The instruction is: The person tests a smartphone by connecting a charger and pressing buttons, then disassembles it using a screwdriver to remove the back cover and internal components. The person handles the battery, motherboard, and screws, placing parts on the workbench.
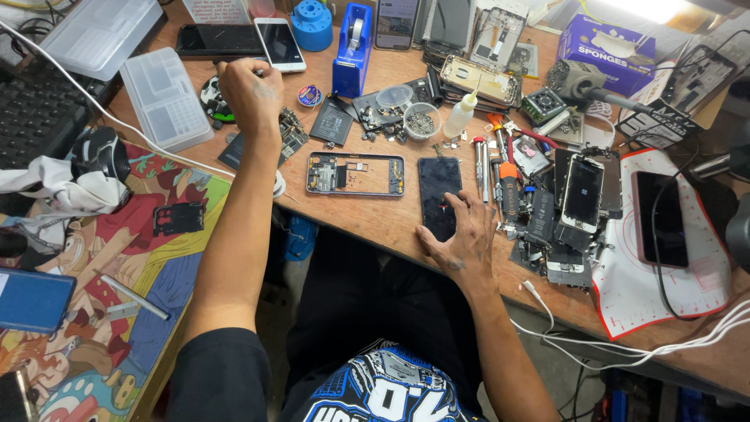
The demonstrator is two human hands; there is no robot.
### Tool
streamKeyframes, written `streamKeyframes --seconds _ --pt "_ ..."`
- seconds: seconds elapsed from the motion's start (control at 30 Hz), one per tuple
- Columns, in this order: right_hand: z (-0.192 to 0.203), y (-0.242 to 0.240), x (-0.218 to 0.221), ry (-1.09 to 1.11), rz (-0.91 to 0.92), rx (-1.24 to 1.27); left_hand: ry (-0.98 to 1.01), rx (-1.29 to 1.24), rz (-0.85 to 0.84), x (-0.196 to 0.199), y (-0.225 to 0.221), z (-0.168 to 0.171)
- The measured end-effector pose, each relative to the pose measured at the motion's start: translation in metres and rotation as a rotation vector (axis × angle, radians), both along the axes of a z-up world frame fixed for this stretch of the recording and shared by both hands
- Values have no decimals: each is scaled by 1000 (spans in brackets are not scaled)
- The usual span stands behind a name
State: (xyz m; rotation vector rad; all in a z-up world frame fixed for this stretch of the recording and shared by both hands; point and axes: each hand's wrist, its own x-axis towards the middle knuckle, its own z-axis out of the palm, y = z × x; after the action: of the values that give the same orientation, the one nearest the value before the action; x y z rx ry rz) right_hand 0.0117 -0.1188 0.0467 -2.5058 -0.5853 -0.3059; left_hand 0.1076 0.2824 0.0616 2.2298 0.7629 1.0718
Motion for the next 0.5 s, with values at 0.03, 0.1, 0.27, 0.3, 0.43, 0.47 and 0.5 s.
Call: streamKeyframes --seconds 0.03,0.1,0.27,0.3,0.43,0.47,0.5 --pt "1 0 0 -5 4 0 -52 2 15 -4 -2 5" --pt "2 1 0 -13 9 1 -126 -4 32 -13 -9 16" --pt "6 4 2 -28 0 60 -209 -68 -144 -48 -65 35" --pt "6 5 2 -53 3 85 -254 -223 -255 -58 -87 34" --pt "3 4 4 139 74 525 -266 -302 -479 -103 -175 29" --pt "0 6 9 288 110 733 -314 -80 -530 -115 -191 27" --pt "-3 6 12 440 144 941 -331 -176 -597 -126 -208 24"
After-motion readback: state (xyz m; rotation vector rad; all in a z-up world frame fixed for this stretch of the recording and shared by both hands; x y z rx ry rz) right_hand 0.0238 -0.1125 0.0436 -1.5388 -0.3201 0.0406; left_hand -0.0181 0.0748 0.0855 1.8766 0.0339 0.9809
